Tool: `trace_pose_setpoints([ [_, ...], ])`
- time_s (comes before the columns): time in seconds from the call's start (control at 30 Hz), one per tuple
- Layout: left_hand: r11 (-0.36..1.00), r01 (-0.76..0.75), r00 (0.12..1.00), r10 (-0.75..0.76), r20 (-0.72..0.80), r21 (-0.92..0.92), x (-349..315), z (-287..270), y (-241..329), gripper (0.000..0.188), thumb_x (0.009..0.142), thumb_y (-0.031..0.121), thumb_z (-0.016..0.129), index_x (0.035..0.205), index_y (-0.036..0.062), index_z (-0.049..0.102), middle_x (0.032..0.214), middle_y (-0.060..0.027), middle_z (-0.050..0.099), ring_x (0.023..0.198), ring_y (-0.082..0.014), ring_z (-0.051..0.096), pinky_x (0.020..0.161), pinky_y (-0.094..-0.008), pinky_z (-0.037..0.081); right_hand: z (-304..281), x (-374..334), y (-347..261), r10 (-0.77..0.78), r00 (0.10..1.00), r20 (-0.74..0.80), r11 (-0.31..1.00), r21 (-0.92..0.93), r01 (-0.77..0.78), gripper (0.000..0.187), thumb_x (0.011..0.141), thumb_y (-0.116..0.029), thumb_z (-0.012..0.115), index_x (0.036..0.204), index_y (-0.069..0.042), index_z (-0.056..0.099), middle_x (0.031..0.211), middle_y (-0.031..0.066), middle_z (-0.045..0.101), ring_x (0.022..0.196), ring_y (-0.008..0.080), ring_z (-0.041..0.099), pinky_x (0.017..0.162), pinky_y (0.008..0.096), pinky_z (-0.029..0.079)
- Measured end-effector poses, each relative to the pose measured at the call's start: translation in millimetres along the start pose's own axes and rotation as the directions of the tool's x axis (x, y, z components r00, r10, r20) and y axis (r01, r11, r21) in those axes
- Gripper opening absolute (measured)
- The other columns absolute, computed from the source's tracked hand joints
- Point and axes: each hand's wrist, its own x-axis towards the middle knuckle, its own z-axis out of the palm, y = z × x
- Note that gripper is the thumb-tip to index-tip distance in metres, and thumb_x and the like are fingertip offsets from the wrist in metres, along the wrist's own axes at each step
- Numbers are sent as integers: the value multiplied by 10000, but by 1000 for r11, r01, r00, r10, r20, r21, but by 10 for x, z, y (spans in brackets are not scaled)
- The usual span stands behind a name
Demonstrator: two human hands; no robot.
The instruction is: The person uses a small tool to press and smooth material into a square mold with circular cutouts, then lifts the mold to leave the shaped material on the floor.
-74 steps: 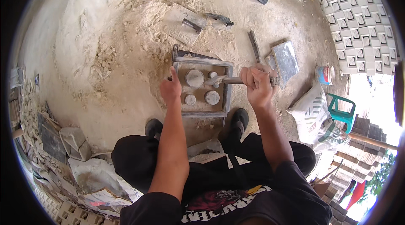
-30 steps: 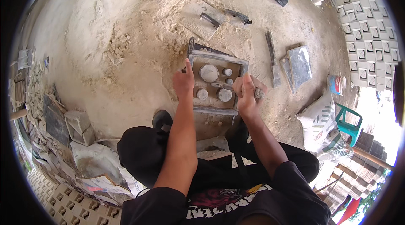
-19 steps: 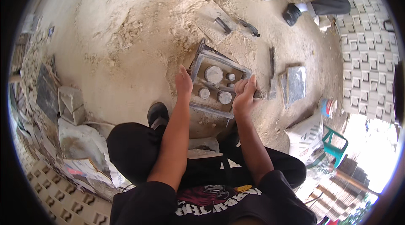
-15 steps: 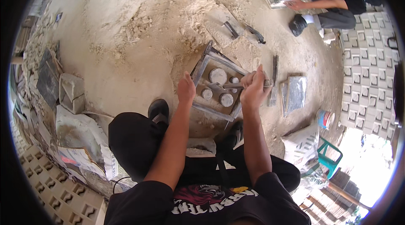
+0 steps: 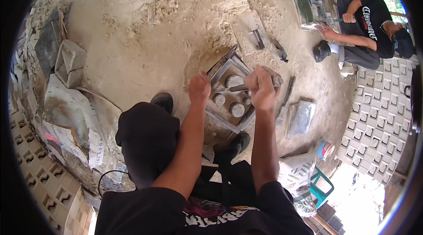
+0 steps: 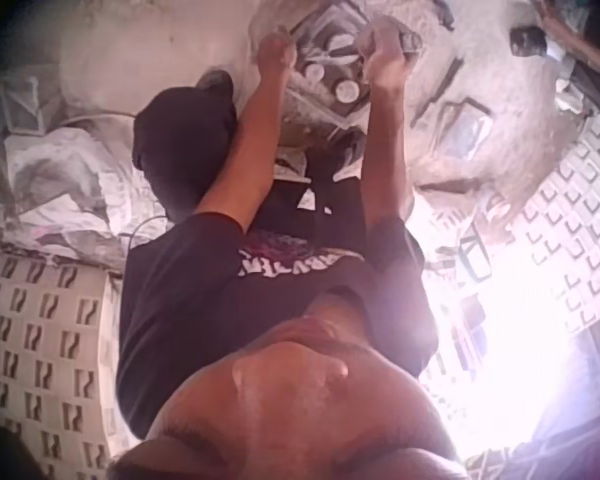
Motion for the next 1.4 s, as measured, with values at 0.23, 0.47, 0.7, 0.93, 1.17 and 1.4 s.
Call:
trace_pose_setpoints([
  [0.23,1000,15,1000,-14,21,-13,-34,-83,64,677,1007,410,227,792,-52,672,850,-293,636,853,-465,614,841,-526,468,156,152,-123,164,959,232,986,-60,-155,335,852,-16,548,537,-20,436,501,-17,395,475,64,345,456,269,258],
  [0.47,1000,1,998,0,69,-15,-9,-40,22,699,1006,429,206,811,-51,676,865,-292,639,871,-464,615,846,-522,469,62,106,-61,60,956,287,998,-20,-56,325,859,-21,516,549,-11,423,509,-17,406,472,64,346,443,273,256],
  [0.7,998,14,996,-9,83,-62,-9,-61,45,706,1006,443,205,837,-54,677,881,-290,643,893,-455,615,840,-520,467,-91,178,-107,29,827,562,934,-310,179,279,805,-103,590,588,0,449,504,23,382,486,96,346,457,293,284],
  [0.93,999,26,996,-23,88,-33,13,-25,26,724,999,474,199,826,-42,677,866,-286,646,886,-466,608,823,-533,454,-125,300,-8,-64,739,670,932,-224,284,316,771,-98,577,541,-32,370,494,18,345,488,100,313,457,311,259],
  [1.17,999,36,997,-35,70,-2,-21,-63,76,730,999,469,213,840,-87,657,886,-320,629,892,-481,602,827,-542,457,-315,416,-188,150,810,567,978,-205,-38,376,774,-129,581,530,-37,309,484,-3,312,463,87,279,435,308,207],
  [1.4,999,26,997,-27,78,20,9,-30,47,731,1000,465,209,851,-96,655,890,-326,628,893,-488,598,825,-547,456,-272,187,-133,18,786,618,978,-174,115,377,770,-88,593,567,-41,279,528,6,277,509,113,279,473,301,209],
])
